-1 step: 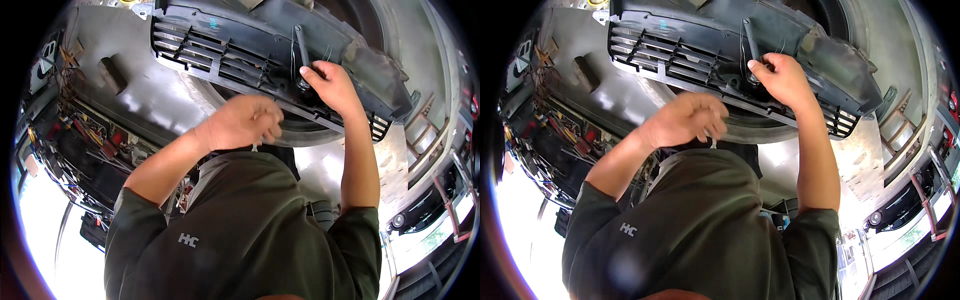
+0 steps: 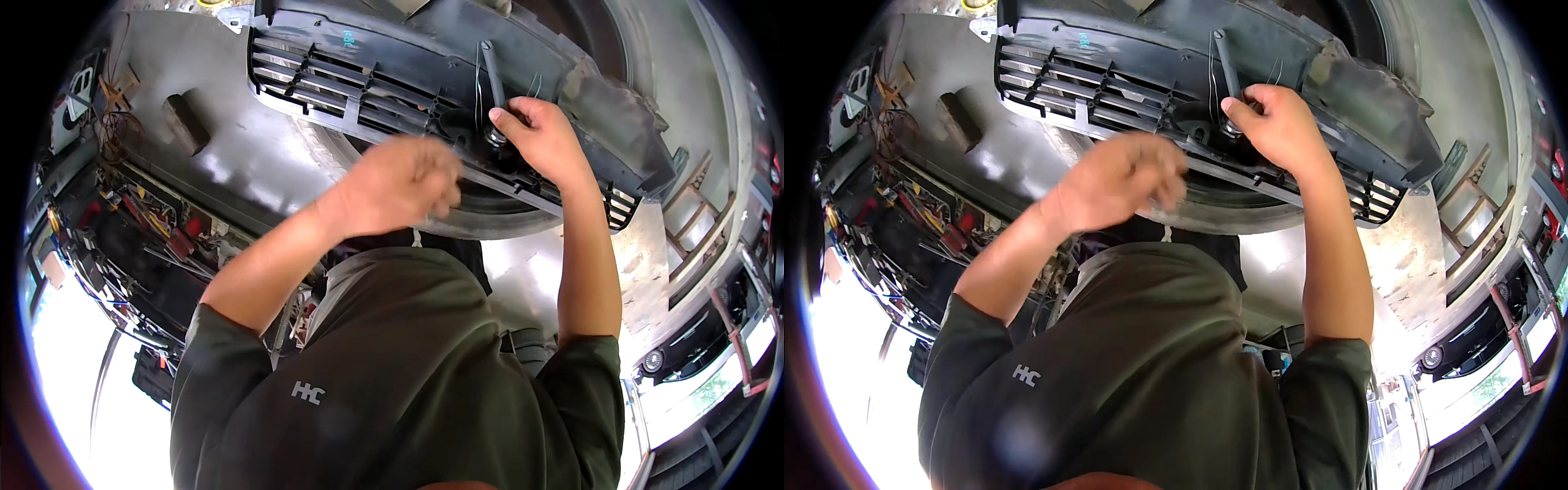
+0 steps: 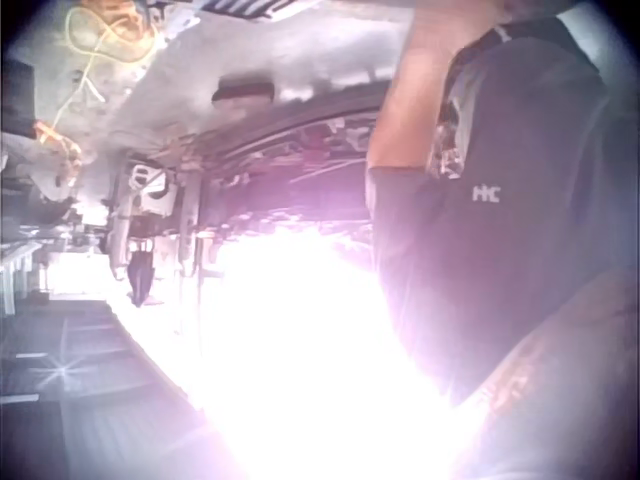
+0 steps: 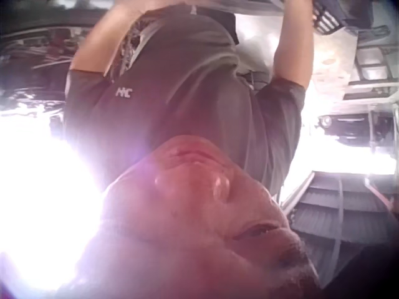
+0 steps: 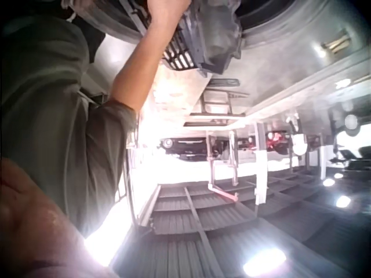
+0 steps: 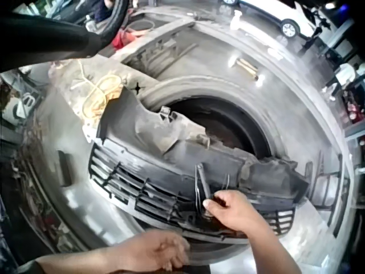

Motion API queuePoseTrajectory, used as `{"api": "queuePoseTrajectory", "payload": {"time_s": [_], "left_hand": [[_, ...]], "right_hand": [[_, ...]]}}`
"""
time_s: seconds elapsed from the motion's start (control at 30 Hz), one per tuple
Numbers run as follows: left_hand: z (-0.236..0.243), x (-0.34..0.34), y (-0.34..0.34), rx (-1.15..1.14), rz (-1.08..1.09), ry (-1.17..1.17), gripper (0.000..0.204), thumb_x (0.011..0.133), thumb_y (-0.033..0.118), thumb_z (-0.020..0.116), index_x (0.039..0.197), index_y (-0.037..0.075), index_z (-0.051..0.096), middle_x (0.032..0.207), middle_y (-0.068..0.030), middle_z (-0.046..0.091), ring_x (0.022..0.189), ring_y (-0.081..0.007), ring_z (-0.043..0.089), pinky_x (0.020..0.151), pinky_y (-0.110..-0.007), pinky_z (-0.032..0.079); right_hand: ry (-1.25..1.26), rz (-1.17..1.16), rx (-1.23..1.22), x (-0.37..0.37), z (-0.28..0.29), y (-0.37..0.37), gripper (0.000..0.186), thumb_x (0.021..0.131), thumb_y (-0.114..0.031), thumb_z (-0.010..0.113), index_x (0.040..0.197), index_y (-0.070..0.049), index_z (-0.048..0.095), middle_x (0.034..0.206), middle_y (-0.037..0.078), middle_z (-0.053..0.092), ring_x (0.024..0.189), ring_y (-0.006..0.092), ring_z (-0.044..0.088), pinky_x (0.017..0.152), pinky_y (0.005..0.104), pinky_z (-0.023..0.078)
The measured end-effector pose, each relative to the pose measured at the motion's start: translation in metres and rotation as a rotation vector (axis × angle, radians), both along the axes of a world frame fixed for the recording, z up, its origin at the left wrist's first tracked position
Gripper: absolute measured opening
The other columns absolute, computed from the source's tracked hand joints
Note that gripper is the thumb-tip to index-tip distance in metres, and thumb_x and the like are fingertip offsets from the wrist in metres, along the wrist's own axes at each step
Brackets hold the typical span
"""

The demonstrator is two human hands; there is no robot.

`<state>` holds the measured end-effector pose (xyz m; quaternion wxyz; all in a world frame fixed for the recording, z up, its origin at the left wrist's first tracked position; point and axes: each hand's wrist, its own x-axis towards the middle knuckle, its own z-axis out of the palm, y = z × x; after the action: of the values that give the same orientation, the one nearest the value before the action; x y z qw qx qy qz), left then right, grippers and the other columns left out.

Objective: The person threads a metal wire through a car grille, inserts the front emblem lock mechanism into place by hand, and secures the assembly to the grille using the wire.

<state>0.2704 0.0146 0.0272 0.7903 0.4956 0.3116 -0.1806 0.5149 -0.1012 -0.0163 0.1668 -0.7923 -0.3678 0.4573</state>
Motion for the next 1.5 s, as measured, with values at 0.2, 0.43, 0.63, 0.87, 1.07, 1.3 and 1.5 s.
{"api": "queuePoseTrajectory", "payload": {"time_s": [0.2,0.43,0.63,0.87,1.07,1.3,1.5], "left_hand": [[-0.039,0.076,0.029,0.490,-0.159,0.127,0.028,0.100,0.018,0.058,0.109,-0.006,0.069,0.096,-0.0112,0.076,0.075,-0.0173,0.076,0.059,-0.031,0.057],[-0.066,0.102,0.017,0.313,-0.138,0.239,0.021,0.098,0.017,0.064,0.099,-0.002,0.072,0.082,-0.0081,0.069,0.068,-0.0172,0.072,0.052,-0.029,0.047],[-0.068,0.109,0.015,0.282,-0.155,0.202,0.020,0.096,0.016,0.070,0.105,-0.001,0.069,0.087,-0.0055,0.068,0.070,-0.0139,0.068,0.053,-0.025,0.044],[-0.052,0.107,0.007,0.280,-0.241,0.126,0.040,0.089,0.018,0.082,0.118,0.002,0.059,0.099,-0.0059,0.069,0.085,-0.0119,0.065,0.068,-0.026,0.051],[-0.055,0.108,-0.010,0.753,-0.335,0.106,0.063,0.078,0.034,0.091,0.121,-0.004,0.063,0.111,-0.0151,0.075,0.101,-0.0246,0.072,0.090,-0.036,0.057],[-0.041,0.116,-0.015,0.796,-0.383,0.203,0.070,0.076,0.039,0.088,0.123,-0.007,0.065,0.115,-0.0186,0.074,0.101,-0.0260,0.071,0.092,-0.036,0.056],[-0.047,0.114,-0.017,0.846,-0.341,0.209,0.059,0.075,0.035,0.087,0.114,-0.005,0.067,0.106,-0.0147,0.074,0.091,-0.0214,0.069,0.086,-0.033,0.057]], "right_hand": [[0.105,-0.097,-0.022,-0.001,-0.003,0.000,0.035,0.101,-0.028,0.074,0.093,0.005,0.068,0.072,0.000,0.057,0.069,0.0096,0.048,0.064,0.0322,0.043],[0.129,-0.136,0.065,0.001,-0.013,-0.013,0.031,0.100,-0.028,0.074,0.096,0.002,0.067,0.075,0.002,0.066,0.070,0.0108,0.057,0.065,0.0313,0.046],[0.222,-0.164,0.064,0.008,-0.007,-0.016,0.029,0.101,-0.028,0.070,0.098,0.001,0.069,0.078,0.005,0.072,0.068,0.0120,0.059,0.063,0.0310,0.046],[0.159,-0.053,0.153,0.027,-0.013,-0.016,0.032,0.098,-0.025,0.069,0.114,0.001,0.078,0.080,0.007,0.073,0.072,0.0176,0.064,0.071,0.0357,0.051],[0.204,-0.061,0.116,0.032,-0.013,-0.022,0.031,0.099,-0.022,0.070,0.118,0.001,0.077,0.088,0.010,0.076,0.077,0.0193,0.066,0.077,0.0355,0.053],[0.127,-0.113,0.230,0.038,-0.019,-0.040,0.030,0.099,-0.019,0.068,0.123,-0.003,0.077,0.101,0.013,0.079,0.090,0.0228,0.074,0.086,0.0362,0.057],[0.062,-0.118,0.257,0.037,-0.026,-0.050,0.031,0.097,-0.019,0.069,0.123,-0.004,0.077,0.108,0.016,0.080,0.098,0.0303,0.075,0.090,0.0397,0.057]]}}
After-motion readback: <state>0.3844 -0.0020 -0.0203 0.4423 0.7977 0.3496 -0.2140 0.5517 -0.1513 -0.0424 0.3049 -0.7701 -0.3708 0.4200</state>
